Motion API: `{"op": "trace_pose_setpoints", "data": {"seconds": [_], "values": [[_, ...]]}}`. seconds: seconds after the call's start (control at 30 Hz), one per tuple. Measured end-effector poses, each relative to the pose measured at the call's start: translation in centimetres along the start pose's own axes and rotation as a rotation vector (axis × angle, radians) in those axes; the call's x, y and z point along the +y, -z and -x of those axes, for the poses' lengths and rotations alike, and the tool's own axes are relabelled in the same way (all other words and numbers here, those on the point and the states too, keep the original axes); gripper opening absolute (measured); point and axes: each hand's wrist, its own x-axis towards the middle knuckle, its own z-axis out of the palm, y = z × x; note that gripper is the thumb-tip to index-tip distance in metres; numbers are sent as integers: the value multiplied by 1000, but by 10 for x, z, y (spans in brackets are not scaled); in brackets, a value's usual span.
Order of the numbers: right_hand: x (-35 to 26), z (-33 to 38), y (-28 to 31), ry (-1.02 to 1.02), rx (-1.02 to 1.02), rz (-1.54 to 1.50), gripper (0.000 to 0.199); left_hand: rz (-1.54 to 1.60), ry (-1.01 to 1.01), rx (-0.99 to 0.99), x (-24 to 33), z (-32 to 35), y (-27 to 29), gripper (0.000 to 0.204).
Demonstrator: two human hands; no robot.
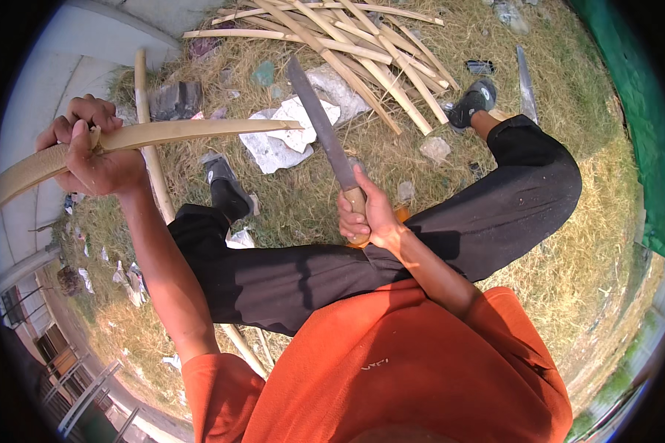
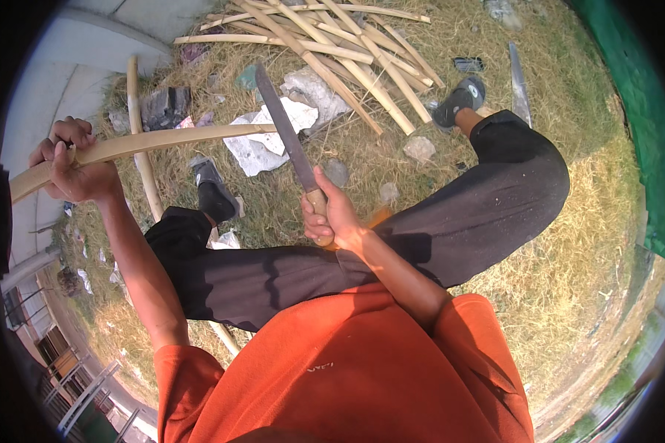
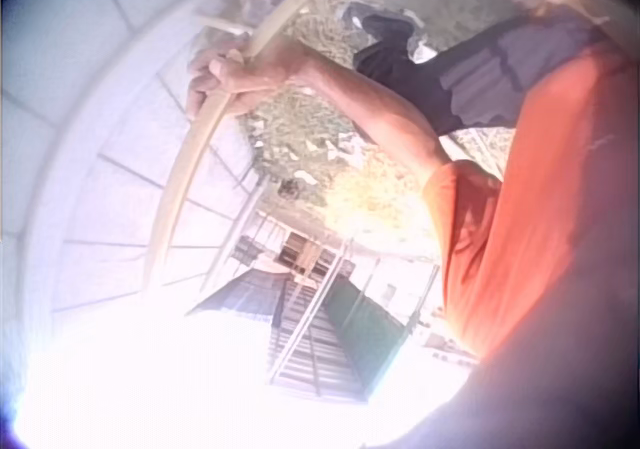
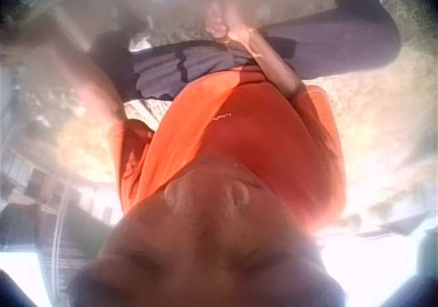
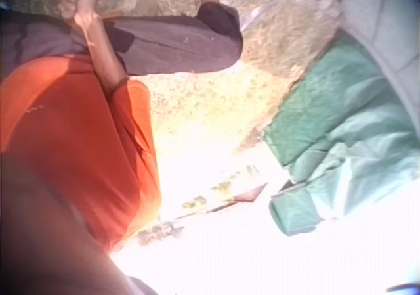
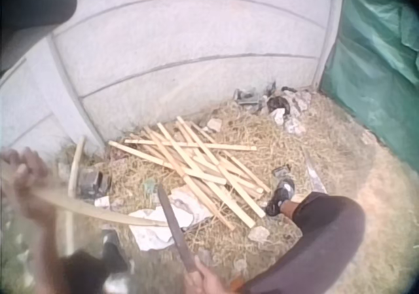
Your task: The person sits cross-legged on the ground and uses a knife to sharpen the ends of bamboo sticks. They repeatedly pick up sticks, shave the ends to a point, and place them aside.
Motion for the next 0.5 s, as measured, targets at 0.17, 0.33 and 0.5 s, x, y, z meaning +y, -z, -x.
{"op": "trace_pose_setpoints", "data": {"seconds": [0.17,0.33,0.5], "values": [[3,3,-10,176,146,196,66,-20,15,8,2,0,-3,14],[7,10,-27,736,196,660,65,118,-30,-44,-7,-5,8,13],[35,-33,19,322,572,1157,64,150,25,-86,-8,-5,12,14]]}}
